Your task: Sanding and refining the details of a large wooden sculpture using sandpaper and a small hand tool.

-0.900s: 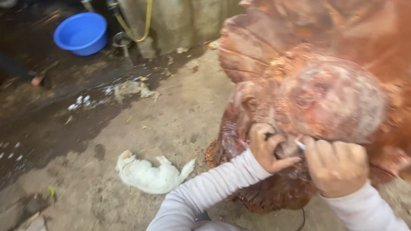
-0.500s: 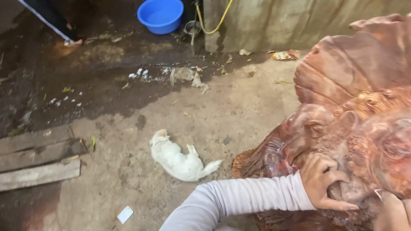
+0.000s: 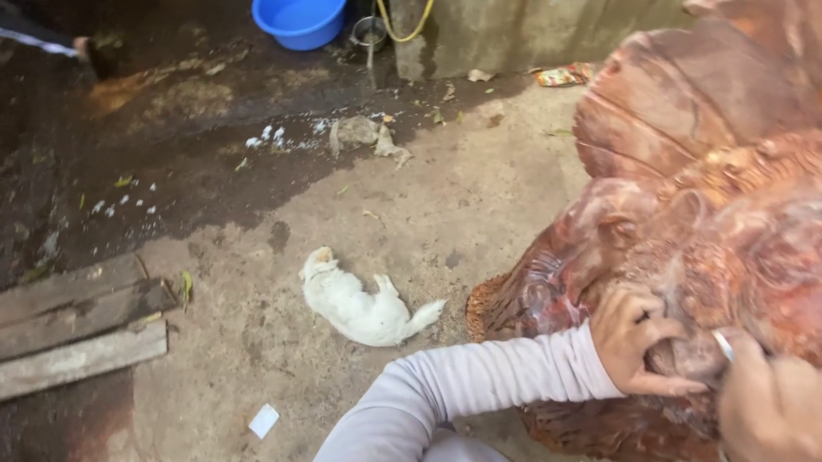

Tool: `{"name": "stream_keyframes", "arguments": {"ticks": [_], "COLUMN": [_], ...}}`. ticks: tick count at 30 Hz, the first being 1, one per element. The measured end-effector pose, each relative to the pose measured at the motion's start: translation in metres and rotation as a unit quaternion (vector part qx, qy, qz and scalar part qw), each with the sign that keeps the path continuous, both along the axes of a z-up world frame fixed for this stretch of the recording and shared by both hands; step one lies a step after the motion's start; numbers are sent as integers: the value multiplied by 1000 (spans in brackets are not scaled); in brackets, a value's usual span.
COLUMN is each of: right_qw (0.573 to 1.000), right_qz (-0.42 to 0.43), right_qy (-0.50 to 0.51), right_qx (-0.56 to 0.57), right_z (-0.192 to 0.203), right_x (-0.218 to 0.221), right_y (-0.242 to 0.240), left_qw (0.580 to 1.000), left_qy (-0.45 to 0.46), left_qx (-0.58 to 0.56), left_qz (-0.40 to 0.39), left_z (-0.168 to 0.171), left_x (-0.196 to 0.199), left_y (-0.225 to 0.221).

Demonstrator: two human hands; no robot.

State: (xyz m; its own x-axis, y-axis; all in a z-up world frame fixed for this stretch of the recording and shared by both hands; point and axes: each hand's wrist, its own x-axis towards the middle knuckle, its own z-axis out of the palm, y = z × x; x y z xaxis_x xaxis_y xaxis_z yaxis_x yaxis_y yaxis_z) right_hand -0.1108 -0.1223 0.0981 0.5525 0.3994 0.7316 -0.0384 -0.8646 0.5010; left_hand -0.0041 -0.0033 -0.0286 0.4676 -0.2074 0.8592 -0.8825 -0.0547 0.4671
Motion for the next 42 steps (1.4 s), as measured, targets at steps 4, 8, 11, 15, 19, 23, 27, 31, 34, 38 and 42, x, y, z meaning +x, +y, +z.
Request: {"name": "stream_keyframes", "arguments": {"ticks": [4, 8, 11, 15, 19, 23, 27, 31, 34, 38, 42], "right_qw": [999, 998, 1000, 999, 995, 1000, 998, 997, 994, 991, 980], "right_qz": [-35, -10, -6, 5, -28, 23, 52, 52, 99, 129, 175], "right_qy": [-11, 41, 15, 5, 96, 19, 11, 59, 39, -13, -15], "right_qx": [-29, 50, 6, -42, 31, 3, 24, 19, 31, 37, 97], "right_z": [11, 11, 13, 27, 46, 35, 14, 38, 22, 40, 34], "right_x": [-5, -16, 5, 6, -19, 3, -1, -14, 4, 0, -4], "right_y": [6, -1, 9, 13, 5, 18, -10, -14, -10, -11, -25], "left_qw": [1000, 1000, 1000, 999, 997, 997, 996, 996, 996, 995, 995], "left_qy": [-18, -8, -11, -41, -51, -51, -47, -42, -36, -46, -46], "left_qx": [-15, -12, -10, -10, -33, -43, -52, -67, -68, -65, -65], "left_qz": [-13, -8, 0, -10, -36, -48, -54, -48, -55, -53, -52], "left_z": [6, 1, 4, 3, 3, -15, -25, -25, -23, -13, -21], "left_x": [2, 1, 4, 8, 11, 16, 22, 19, 17, 19, 21], "left_y": [1, -2, 3, 3, 1, -5, -6, -11, -8, -6, -8]}}
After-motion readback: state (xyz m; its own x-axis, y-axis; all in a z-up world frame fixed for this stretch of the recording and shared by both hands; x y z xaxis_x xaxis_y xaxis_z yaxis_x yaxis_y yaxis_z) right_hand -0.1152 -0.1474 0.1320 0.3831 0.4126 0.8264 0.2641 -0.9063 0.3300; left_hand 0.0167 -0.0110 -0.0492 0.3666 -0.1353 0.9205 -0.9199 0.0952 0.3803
